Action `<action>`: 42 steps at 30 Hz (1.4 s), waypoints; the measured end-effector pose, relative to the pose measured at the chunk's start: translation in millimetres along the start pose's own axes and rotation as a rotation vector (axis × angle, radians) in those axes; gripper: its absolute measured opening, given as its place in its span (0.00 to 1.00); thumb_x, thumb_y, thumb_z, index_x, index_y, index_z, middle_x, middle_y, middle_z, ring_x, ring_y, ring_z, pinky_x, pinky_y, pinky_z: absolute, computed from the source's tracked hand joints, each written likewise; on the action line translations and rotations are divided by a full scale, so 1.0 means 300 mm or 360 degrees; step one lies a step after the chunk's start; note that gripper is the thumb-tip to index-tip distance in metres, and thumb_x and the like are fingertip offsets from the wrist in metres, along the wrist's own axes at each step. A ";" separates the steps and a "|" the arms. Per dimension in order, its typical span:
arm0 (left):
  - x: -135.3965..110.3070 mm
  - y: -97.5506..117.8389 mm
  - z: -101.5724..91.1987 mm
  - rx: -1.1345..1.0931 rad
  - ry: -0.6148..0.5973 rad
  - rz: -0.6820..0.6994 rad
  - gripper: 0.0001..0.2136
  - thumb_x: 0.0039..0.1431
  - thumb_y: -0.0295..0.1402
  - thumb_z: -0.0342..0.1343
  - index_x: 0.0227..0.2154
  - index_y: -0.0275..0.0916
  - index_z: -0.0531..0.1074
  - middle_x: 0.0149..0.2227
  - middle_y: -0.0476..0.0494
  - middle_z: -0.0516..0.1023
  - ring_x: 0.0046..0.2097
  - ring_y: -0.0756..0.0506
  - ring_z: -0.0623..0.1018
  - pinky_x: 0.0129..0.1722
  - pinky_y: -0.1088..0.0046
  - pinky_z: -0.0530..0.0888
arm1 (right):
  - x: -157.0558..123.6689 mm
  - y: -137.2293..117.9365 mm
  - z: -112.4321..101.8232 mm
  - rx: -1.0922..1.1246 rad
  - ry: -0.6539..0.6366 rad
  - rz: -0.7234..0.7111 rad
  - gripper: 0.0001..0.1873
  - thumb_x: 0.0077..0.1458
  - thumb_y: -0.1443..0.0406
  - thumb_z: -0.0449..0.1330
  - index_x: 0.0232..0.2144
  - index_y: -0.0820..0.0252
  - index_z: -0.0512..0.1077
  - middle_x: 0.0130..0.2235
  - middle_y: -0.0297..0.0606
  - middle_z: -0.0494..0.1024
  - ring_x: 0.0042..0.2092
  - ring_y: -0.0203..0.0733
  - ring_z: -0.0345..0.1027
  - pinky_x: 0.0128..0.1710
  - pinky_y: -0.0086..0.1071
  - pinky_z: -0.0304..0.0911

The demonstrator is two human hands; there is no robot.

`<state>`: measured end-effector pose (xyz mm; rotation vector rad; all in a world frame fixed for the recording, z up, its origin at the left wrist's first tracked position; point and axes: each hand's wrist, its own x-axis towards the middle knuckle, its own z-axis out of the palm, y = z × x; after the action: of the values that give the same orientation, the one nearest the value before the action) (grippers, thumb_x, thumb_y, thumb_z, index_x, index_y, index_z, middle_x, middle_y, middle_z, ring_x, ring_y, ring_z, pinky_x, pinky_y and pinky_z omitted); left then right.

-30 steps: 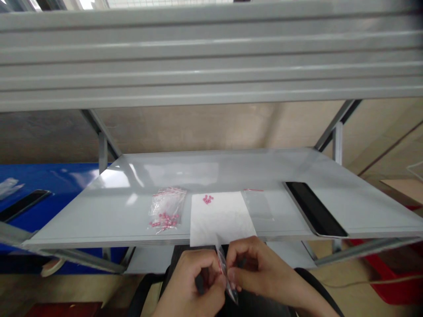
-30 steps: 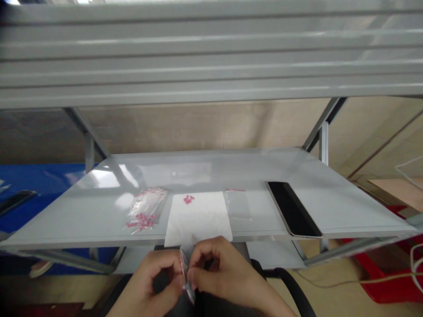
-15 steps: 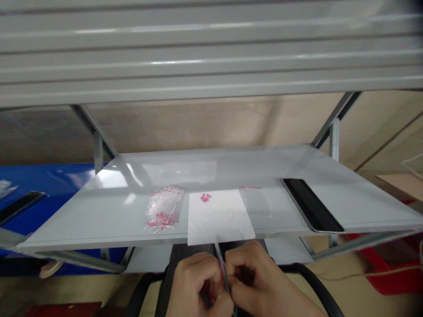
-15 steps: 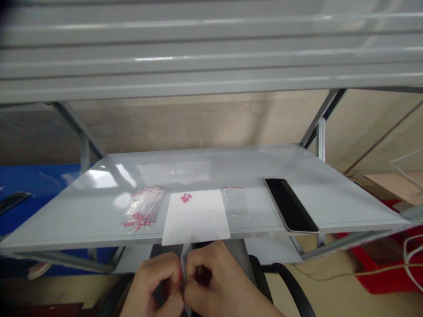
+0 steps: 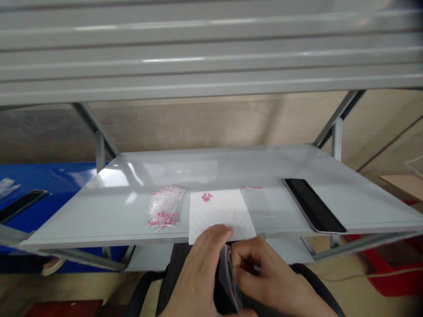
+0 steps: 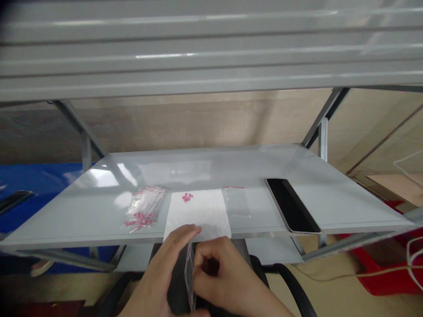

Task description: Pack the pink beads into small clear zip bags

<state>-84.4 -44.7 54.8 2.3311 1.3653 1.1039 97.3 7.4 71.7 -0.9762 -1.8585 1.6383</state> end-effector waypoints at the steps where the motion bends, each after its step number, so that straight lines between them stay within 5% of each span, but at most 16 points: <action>1: -0.002 -0.009 0.011 0.0001 -0.0026 0.0012 0.49 0.40 0.39 0.74 0.64 0.47 0.53 0.59 0.33 0.74 0.58 0.30 0.76 0.55 0.48 0.77 | 0.002 0.004 -0.001 0.0002 0.0015 0.0002 0.06 0.41 0.71 0.53 0.18 0.58 0.59 0.20 0.25 0.58 0.24 0.30 0.49 0.23 0.26 0.46; 5: 0.003 -0.025 0.036 -0.0073 0.0033 -0.0039 0.44 0.37 0.31 0.74 0.59 0.50 0.59 0.52 0.40 0.79 0.53 0.32 0.79 0.56 0.43 0.75 | 0.012 0.015 -0.014 -0.0062 0.0087 0.0041 0.07 0.43 0.69 0.53 0.17 0.58 0.60 0.19 0.25 0.57 0.23 0.30 0.49 0.22 0.27 0.45; 12: 0.014 -0.034 0.037 -0.0126 0.0170 -0.0167 0.37 0.38 0.31 0.75 0.53 0.48 0.65 0.43 0.44 0.80 0.42 0.38 0.82 0.39 0.58 0.81 | 0.031 0.021 -0.026 -0.0148 0.0165 0.0075 0.08 0.45 0.67 0.53 0.17 0.58 0.60 0.18 0.25 0.57 0.22 0.30 0.49 0.23 0.28 0.45; 25: 0.016 -0.055 0.027 -0.0243 0.0142 -0.0183 0.32 0.43 0.39 0.74 0.52 0.47 0.69 0.43 0.43 0.82 0.41 0.38 0.82 0.39 0.58 0.81 | 0.036 0.019 -0.041 0.0049 0.0053 0.0117 0.12 0.50 0.62 0.56 0.18 0.58 0.63 0.16 0.26 0.61 0.20 0.30 0.52 0.23 0.27 0.47; 33: 0.024 -0.045 0.010 -0.0570 0.0184 -0.0365 0.20 0.48 0.30 0.67 0.46 0.46 0.73 0.41 0.48 0.82 0.41 0.42 0.82 0.41 0.66 0.78 | 0.036 0.009 -0.062 0.0040 0.0057 -0.0008 0.21 0.59 0.54 0.56 0.19 0.58 0.63 0.18 0.28 0.63 0.22 0.31 0.54 0.24 0.27 0.49; 37: 0.018 -0.065 0.034 -0.0631 0.0378 -0.0484 0.15 0.52 0.29 0.62 0.45 0.45 0.75 0.43 0.47 0.82 0.45 0.42 0.81 0.45 0.65 0.77 | 0.110 0.014 -0.098 -0.0389 0.0336 -0.0106 0.18 0.61 0.58 0.54 0.21 0.58 0.65 0.20 0.30 0.67 0.23 0.33 0.60 0.24 0.27 0.54; 42: 0.001 -0.110 0.090 -0.0290 0.0656 -0.0471 0.15 0.52 0.33 0.66 0.44 0.45 0.75 0.42 0.45 0.81 0.44 0.40 0.80 0.45 0.61 0.77 | 0.302 0.032 -0.104 -0.1077 0.0631 -0.0152 0.06 0.55 0.71 0.58 0.31 0.60 0.76 0.28 0.36 0.79 0.31 0.39 0.71 0.34 0.30 0.62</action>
<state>-87.0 -21.7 18.9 1.7653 1.5987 1.5888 65.2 97.2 58.2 -1.3287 -2.1495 0.6730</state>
